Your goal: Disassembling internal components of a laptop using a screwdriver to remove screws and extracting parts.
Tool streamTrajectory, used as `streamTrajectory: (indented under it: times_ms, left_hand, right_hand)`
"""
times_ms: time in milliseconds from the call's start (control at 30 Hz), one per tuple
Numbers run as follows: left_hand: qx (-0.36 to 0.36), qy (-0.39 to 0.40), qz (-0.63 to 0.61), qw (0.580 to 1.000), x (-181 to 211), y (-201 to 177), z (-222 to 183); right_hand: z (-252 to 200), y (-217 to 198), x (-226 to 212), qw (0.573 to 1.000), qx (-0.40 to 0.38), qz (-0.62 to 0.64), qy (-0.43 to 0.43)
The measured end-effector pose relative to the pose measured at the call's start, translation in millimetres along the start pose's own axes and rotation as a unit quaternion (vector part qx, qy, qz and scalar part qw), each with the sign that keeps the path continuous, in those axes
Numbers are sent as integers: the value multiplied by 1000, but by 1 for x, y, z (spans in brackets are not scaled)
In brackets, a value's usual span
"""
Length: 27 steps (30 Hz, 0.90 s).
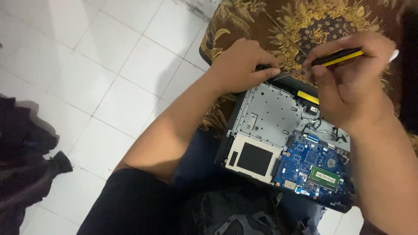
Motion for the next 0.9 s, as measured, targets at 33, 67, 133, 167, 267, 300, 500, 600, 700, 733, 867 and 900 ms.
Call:
streamTrajectory:
  times_ms: [33, 67, 133, 167, 267, 300, 500, 600, 700, 733, 867, 900]
  left_hand:
    - [-8, -3, -6, 1000, 1, 1, -1]
    - [-9, 0, -6, 1000, 3, 1, 0]
    - [-20, -9, -1, 1000, 3, -1, 0]
    - [-20, -10, 1, 1000, 3, -2, -1]
    - [-10, -2, -5, 1000, 3, -2, -2]
    - [-6, 6, -4, 1000, 2, 0, -2]
    - [-14, -8, 6, 1000, 4, 0, -2]
    - [-4, 8, -1, 1000, 2, 3, -4]
    - [-7, 9, 16, 1000, 3, 2, -3]
    - [-16, -2, 28, 999, 4, 3, -3]
    - [2, 13, 27, 1000, 8, 1, -6]
    - [11, 27, 27, 999, 10, -1, -7]
  right_hand:
    - [-1, -2, 1, 999, -26, 23, -1]
    - [1, -6, 1, 1000, -24, 20, 0]
    - [4, -7, 5, 997, -61, 57, -1]
    - [0, -8, 6, 996, -60, 59, -3]
    - [-10, -12, 8, 997, -34, -70, 17]
    - [-11, -14, 5, 996, -10, -94, 3]
    - [0, -2, -11, 998, 43, -19, 36]
    - [-6, 0, -3, 998, 58, 15, 32]
    - [1, -6, 3, 999, 52, 15, 9]
    - [4, -6, 3, 999, 34, 15, -2]
    - [18, -3, -10, 998, -12, 35, -42]
    - [20, -3, -12, 999, -8, 30, -33]
Point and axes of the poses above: each hand's wrist, its own z-axis towards the middle knuckle, its own y-axis out of the palm, x = y × z, the point moved 3 cm from there along z, towards the middle knuckle, and after that the axes turned 12 degrees about -y, right-handed, at the moved point
